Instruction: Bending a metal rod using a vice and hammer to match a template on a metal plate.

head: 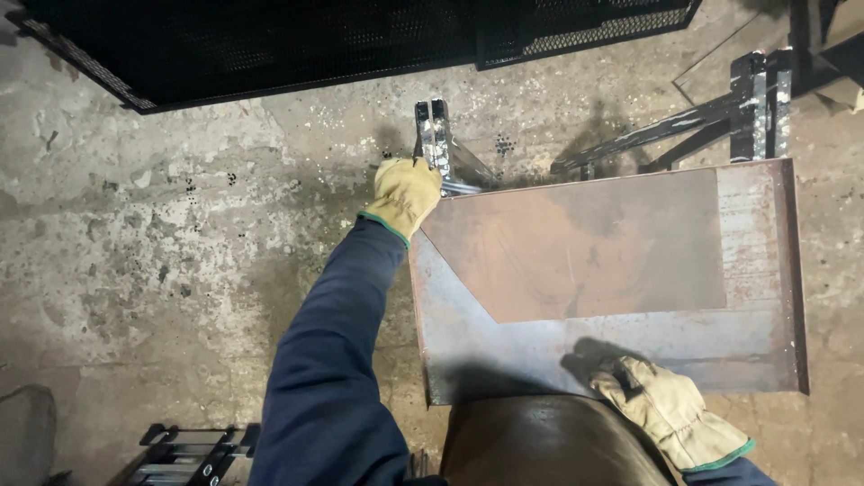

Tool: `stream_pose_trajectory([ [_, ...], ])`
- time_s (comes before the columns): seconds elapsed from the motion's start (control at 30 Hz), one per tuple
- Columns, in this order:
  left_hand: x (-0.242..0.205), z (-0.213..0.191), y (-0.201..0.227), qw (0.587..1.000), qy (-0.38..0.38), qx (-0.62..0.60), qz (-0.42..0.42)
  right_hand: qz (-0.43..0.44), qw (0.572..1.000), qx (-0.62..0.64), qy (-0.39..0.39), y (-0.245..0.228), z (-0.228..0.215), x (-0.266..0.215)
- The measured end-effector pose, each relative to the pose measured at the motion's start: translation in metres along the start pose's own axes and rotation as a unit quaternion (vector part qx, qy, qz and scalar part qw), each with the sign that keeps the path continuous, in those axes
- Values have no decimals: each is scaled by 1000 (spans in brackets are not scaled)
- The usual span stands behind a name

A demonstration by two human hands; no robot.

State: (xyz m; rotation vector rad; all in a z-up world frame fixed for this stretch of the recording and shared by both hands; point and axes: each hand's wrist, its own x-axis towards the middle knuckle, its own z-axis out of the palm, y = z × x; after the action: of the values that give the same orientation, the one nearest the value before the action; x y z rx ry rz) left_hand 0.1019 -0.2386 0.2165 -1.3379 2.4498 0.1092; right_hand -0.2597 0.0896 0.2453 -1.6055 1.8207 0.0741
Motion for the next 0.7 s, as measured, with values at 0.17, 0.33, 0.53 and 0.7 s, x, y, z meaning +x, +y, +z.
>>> stream_pose_trajectory([
  [0.17,-1,4,5,992,6,-98,-79,-15,1000,6,-22,8,5,2],
  [0.33,7,40,9,989,53,-103,-88,4,998,-12,-58,-5,-5,4],
  [0.53,13,57,19,991,20,-56,-119,-10,999,0,-42,-9,-13,4],
  [0.7,13,56,21,997,31,-22,-73,-21,999,3,-25,-1,-9,3],
])
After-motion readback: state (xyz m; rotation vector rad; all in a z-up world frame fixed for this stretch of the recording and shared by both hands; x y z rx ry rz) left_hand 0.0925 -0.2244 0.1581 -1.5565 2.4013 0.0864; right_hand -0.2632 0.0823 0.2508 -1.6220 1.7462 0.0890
